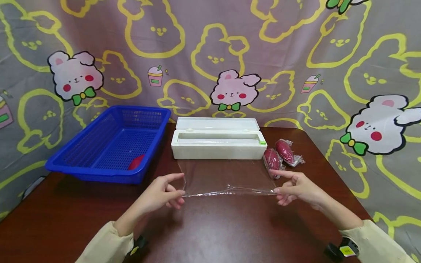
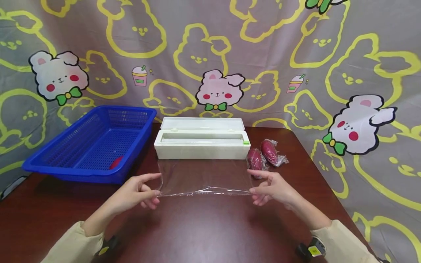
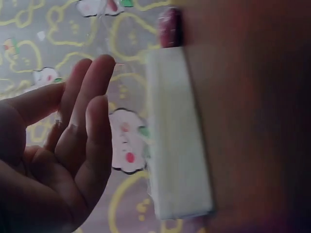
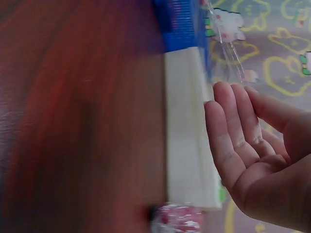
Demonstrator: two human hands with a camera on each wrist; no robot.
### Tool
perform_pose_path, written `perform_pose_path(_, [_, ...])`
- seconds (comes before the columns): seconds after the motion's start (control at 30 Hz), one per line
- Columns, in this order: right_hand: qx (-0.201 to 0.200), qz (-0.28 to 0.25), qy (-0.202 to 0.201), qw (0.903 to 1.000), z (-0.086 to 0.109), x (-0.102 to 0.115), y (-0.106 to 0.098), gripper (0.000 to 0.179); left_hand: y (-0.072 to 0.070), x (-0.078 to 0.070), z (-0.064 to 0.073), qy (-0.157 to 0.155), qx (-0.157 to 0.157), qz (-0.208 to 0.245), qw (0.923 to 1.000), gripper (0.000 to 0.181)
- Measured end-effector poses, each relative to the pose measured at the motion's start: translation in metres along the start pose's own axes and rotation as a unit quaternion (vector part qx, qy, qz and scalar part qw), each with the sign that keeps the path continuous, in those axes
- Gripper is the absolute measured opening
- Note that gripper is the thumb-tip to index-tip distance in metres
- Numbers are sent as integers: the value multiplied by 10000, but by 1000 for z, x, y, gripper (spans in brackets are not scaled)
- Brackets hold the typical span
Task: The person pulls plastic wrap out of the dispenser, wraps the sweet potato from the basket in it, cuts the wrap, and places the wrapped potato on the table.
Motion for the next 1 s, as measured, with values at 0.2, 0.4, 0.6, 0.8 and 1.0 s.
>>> perform_pose_path(0.2, [585, -116, 231, 9980, -8, -26, 15, 65, 8, 25, 9, -371, 173, -158, 9990, 65])
perform_pose_path(0.4, [788, -286, 622, 9945, -19, -50, 25, 65, 12, 39, 11, -671, 265, -525, 9960, 63])
perform_pose_path(0.6, [855, -502, 900, 9910, -24, -65, 29, 66, 14, 48, 6, -981, 518, -748, 9910, 63])
perform_pose_path(0.8, [809, -536, 1110, 9891, -32, -76, 28, 66, 14, 54, 2, -1151, 591, -907, 9874, 61])
perform_pose_path(1.0, [707, -558, 1347, 9868, -36, -84, 28, 67, 14, 57, 0, -1249, 590, -925, 9861, 60])
Point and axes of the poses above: each hand's wrist, its own z-axis away from the middle knuckle, its own y-axis out of the palm, x = y × z, the point moved 6 cm from there along -z, towards the middle knuckle, and after that the axes turned 7 degrees about y, right-handed, at the moved point
